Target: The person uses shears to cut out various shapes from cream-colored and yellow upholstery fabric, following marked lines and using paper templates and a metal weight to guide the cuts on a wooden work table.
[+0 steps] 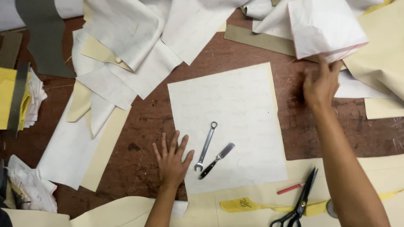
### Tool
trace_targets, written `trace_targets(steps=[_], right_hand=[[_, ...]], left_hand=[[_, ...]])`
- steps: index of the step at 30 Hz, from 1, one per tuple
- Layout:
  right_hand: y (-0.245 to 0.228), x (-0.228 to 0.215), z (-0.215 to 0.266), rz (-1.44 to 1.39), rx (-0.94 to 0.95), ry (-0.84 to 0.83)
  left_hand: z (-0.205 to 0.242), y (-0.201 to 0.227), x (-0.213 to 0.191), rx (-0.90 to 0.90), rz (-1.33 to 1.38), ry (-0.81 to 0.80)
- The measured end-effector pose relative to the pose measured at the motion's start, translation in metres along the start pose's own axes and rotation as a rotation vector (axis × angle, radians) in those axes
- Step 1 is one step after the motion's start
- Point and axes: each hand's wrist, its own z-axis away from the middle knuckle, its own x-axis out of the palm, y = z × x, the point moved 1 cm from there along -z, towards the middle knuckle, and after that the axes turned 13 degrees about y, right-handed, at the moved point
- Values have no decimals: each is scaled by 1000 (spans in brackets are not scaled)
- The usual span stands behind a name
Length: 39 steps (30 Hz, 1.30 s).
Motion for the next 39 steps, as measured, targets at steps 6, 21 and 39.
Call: trace_targets(steps=[6,21,39], right_hand=[[-57,-73,99,-208,-90,-479],[-55,-76,122,203,-209,-690],[-52,-74,125,215,-206,-674]], left_hand=[[-1,-2,1,8,27,15],[2,-2,2,-58,18,-46],[2,-2,4,-28,12,-24]])
